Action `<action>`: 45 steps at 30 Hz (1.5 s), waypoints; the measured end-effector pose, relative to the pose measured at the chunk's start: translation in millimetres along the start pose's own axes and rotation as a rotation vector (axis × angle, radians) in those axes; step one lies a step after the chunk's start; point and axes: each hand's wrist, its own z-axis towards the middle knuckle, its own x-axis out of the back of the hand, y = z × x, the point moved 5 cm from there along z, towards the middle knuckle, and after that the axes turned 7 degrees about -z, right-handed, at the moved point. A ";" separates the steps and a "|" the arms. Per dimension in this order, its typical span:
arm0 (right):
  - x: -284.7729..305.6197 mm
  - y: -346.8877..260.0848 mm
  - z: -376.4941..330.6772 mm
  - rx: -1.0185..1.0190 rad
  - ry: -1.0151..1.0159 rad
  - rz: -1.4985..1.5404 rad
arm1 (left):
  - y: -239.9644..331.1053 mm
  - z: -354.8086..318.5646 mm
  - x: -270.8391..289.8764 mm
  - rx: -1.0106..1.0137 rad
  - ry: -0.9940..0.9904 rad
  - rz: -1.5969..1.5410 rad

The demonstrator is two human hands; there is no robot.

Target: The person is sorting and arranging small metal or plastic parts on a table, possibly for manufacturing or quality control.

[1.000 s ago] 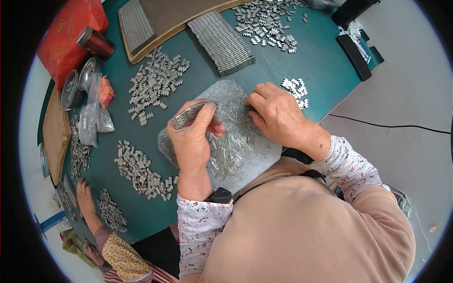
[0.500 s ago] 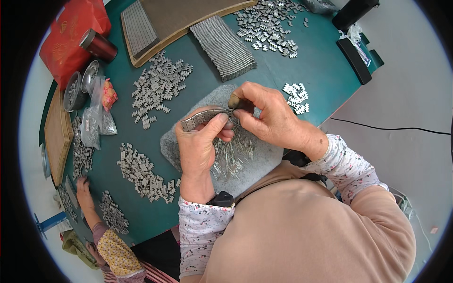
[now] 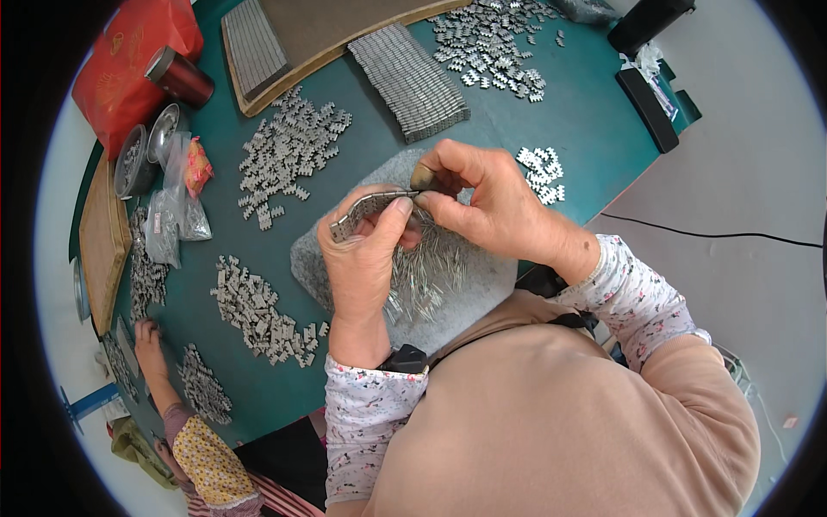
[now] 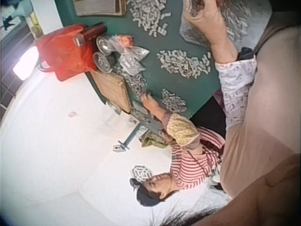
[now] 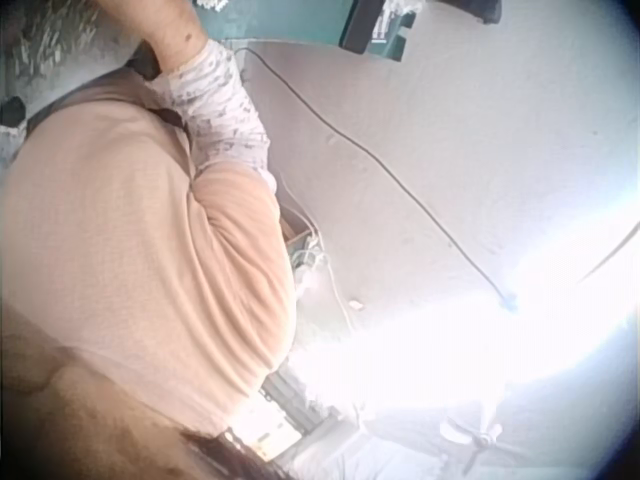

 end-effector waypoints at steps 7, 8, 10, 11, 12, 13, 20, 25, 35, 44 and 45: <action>-1.6 -0.3 5.6 -0.016 -0.013 0.070 | 2.9 1.1 0.3 -0.026 -0.003 -0.038; -0.2 2.0 6.7 -0.016 -0.011 0.068 | 2.8 1.8 1.2 -0.025 -0.005 -0.039; -3.6 9.8 10.4 -0.091 -0.131 0.257 | 4.5 1.8 6.3 -0.047 0.029 -0.066; -1.3 9.8 12.4 -0.090 -0.132 0.257 | 5.1 1.8 7.9 -0.048 0.030 -0.066; 1.2 9.7 14.6 -0.103 -0.131 0.217 | 5.2 1.5 11.8 -0.044 0.066 -0.112; 2.7 10.3 16.0 -0.116 -0.129 0.178 | 5.0 1.1 15.4 -0.039 0.101 -0.158; -4.9 18.3 10.9 0.222 -0.132 -0.543 | 3.9 4.2 19.2 -0.044 0.121 -0.184; -16.3 21.6 8.5 0.271 -0.229 -0.681 | 4.5 4.7 16.5 -0.026 0.098 -0.186; -21.5 15.0 6.7 0.376 -0.276 -0.846 | 2.7 6.0 16.1 0.010 0.084 -0.154; -20.7 16.0 7.3 0.457 -0.247 -0.816 | 0.3 6.7 18.4 0.055 0.088 -0.213; -18.2 16.6 7.6 0.440 -0.193 -0.766 | -0.2 6.7 19.0 0.059 0.087 -0.198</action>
